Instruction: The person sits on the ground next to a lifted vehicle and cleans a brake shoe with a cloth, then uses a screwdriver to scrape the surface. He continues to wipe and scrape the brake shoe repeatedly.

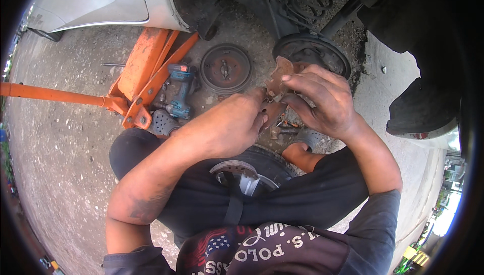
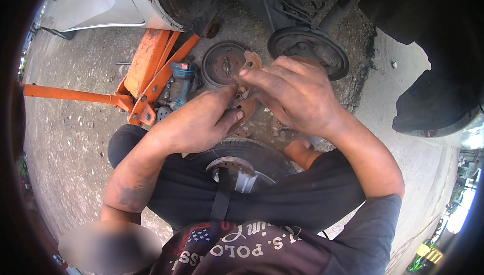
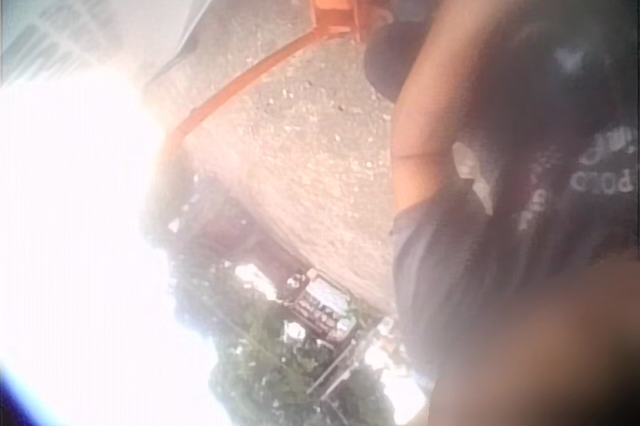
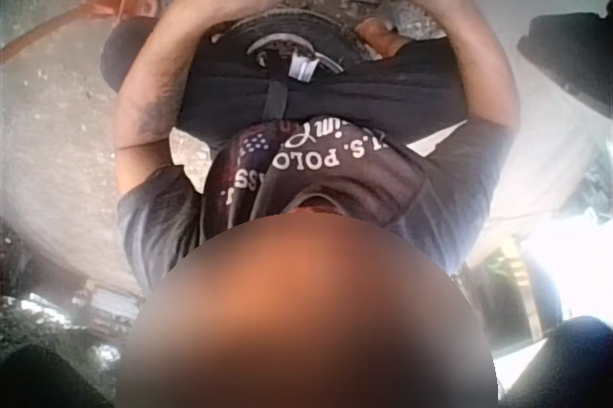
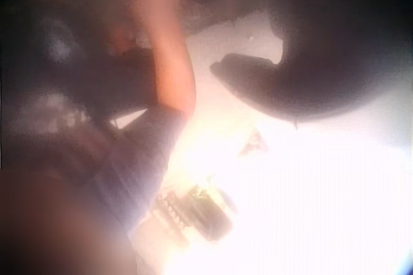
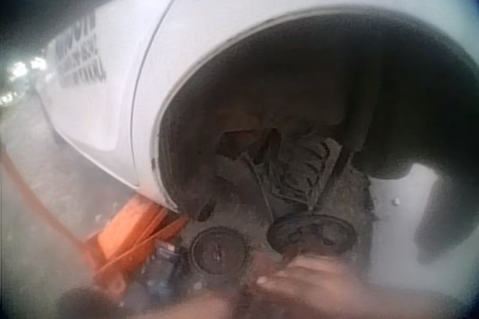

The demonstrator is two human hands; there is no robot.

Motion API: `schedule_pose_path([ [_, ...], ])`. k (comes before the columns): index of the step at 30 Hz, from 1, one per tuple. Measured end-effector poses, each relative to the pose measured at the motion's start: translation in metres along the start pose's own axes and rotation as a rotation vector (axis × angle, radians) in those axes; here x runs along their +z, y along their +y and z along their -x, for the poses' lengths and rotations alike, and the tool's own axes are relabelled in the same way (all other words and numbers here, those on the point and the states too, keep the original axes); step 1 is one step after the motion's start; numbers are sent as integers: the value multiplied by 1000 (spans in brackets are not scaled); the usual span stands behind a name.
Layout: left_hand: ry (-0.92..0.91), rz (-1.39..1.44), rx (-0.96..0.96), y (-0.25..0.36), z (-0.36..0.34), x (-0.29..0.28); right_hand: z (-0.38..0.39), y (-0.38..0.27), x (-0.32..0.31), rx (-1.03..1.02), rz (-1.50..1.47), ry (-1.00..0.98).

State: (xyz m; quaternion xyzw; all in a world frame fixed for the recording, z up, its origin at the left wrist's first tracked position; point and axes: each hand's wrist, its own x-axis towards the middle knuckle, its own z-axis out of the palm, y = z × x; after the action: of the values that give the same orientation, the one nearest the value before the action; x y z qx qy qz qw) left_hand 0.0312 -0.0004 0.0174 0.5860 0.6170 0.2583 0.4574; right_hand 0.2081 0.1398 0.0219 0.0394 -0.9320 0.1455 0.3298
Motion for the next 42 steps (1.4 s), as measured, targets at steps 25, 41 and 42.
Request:
schedule_pose_path([
  [25, -134, -42, -23, -7, -1, -1, -5, 0, -14, 111, 229, -284],
  [41, 15, -60, -43, -11, -7, 10, -11, -21, -17, 216, 229, -313],
  [42, 41, -49, -21, -13, -7, 10, -11, -21, -19, 254, 202, -262],
])
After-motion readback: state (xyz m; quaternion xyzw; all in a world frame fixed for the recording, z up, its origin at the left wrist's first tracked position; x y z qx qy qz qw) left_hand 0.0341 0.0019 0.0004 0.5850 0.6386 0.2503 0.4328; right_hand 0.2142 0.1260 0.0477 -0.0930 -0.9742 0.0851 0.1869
